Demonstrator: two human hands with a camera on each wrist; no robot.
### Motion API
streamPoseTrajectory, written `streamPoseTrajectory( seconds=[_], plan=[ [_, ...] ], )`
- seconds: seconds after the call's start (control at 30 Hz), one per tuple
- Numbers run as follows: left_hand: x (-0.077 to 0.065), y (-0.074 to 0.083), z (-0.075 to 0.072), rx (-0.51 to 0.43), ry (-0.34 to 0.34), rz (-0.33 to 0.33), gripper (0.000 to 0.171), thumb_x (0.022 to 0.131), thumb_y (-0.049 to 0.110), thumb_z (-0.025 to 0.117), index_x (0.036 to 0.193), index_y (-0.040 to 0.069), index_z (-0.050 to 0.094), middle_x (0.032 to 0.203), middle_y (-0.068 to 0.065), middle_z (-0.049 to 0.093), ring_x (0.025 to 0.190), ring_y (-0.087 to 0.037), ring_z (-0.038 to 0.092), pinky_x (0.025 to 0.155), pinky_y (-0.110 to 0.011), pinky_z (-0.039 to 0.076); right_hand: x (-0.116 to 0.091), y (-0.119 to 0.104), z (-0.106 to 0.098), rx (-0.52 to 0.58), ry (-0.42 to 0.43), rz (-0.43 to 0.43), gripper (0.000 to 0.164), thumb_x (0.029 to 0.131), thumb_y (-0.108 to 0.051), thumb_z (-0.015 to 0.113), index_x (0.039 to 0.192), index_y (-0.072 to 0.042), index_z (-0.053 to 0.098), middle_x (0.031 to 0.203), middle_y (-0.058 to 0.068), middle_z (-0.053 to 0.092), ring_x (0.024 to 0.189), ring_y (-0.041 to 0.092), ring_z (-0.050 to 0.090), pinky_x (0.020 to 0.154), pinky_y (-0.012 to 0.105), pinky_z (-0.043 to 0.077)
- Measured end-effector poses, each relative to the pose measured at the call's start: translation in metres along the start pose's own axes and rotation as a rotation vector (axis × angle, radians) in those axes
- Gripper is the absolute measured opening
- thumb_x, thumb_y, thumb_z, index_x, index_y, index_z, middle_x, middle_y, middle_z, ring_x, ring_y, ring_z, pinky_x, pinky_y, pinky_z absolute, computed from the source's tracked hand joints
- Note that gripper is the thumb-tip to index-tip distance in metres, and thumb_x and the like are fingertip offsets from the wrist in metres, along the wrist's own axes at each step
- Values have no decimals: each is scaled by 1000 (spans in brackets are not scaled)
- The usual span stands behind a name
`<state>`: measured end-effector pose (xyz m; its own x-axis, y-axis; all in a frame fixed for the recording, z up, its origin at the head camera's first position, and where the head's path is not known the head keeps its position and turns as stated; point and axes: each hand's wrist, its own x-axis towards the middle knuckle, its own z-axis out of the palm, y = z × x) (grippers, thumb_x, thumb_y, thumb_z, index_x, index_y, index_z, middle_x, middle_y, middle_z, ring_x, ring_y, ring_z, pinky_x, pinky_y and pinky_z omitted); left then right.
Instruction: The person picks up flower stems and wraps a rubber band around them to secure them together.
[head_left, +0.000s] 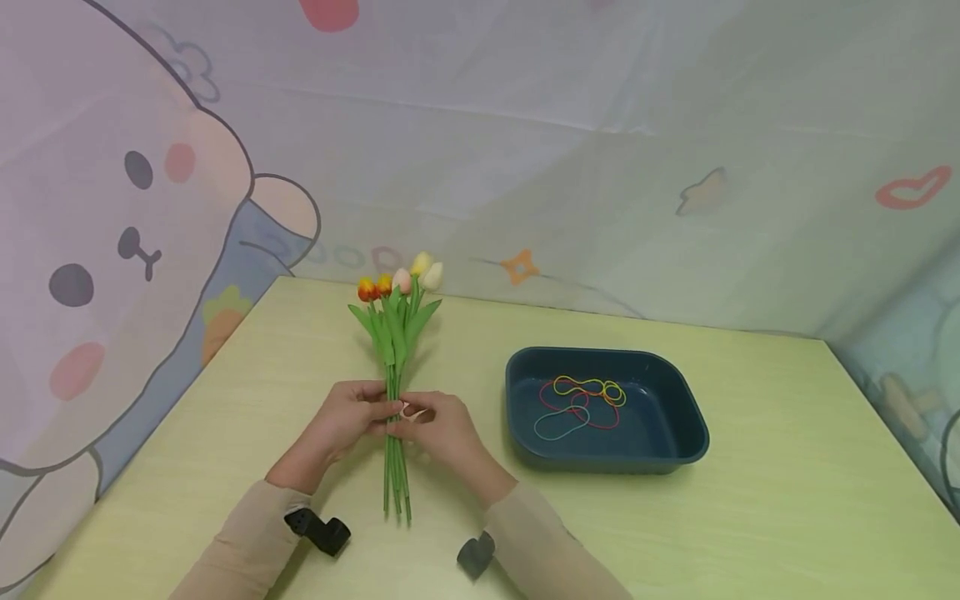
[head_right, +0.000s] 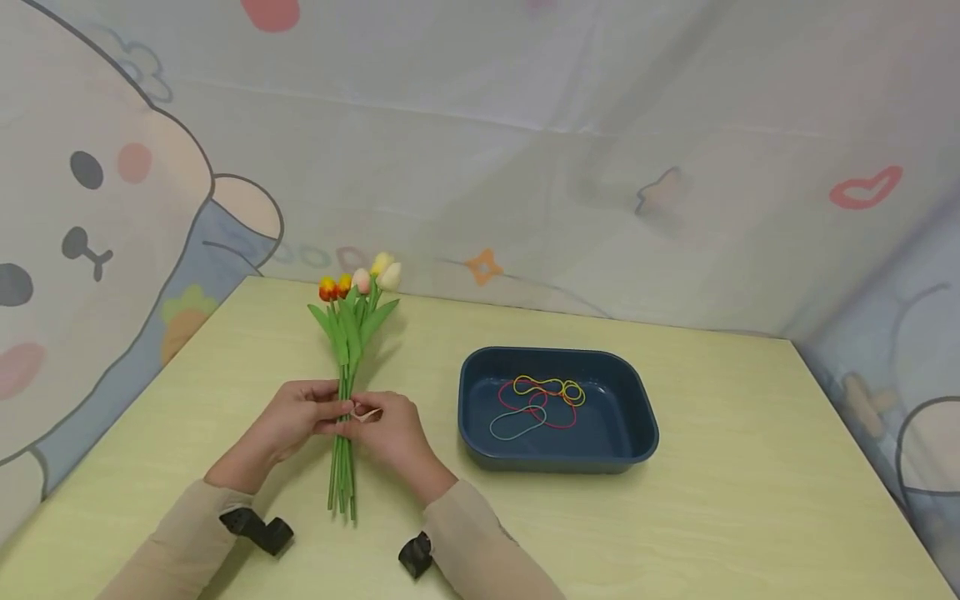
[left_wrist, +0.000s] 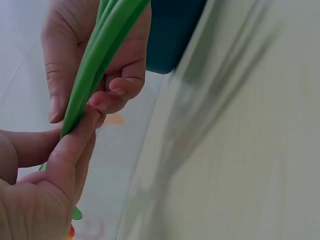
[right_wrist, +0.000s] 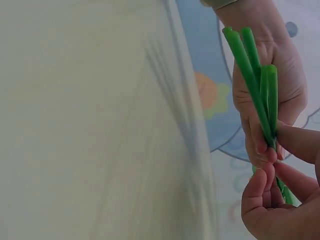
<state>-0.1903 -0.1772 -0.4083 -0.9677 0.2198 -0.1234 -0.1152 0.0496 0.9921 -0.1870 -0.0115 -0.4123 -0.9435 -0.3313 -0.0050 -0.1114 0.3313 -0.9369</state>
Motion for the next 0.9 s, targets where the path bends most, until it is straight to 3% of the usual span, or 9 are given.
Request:
streamPoseTrajectory(
  seconds=[0.23,0.43,0.63,0.73,0.83,0.9],
  plan=[
    [-8,13,11,-36,63,92,39,95,-3,55,130,-18,47,93,-1,63,79,-4,66,72,-19,58,-10,-6,-10,47,-72,-99,58,92,-27,67,142,-5,46,121,11,64,104,24,63,81,30,56],
    [-14,22,20,-109,148,150,38,94,-5,54,129,-18,48,93,0,61,76,-2,66,70,-17,57,-20,-13,-13,157,-160,-84,59,100,-33,53,146,0,37,130,19,58,112,29,63,96,38,52],
    [-16,23,23,-197,184,244,31,93,-6,56,122,-18,53,88,1,64,73,-7,69,70,-21,59,-27,-16,-14,360,-252,-42,46,105,-24,43,135,11,47,119,27,62,103,35,66,88,37,57],
    [-16,21,24,-229,175,280,22,93,-6,57,114,-5,61,89,1,65,73,-10,71,71,-25,60,-30,-17,-14,450,-297,26,45,106,-24,39,130,13,50,115,29,64,97,33,69,83,38,58],
    [-17,20,26,-237,171,308,22,92,-6,59,106,9,66,87,2,67,72,-11,71,69,-26,60,-32,-17,-15,474,-316,71,45,106,-24,38,129,12,52,110,27,66,83,23,71,80,37,59],
    [-17,20,27,-232,163,322,22,91,-5,60,100,13,67,83,2,69,71,-10,70,66,-24,60,-33,-17,-16,460,-316,79,44,106,-24,38,127,11,53,102,21,69,74,14,68,76,31,59]
  ],
)
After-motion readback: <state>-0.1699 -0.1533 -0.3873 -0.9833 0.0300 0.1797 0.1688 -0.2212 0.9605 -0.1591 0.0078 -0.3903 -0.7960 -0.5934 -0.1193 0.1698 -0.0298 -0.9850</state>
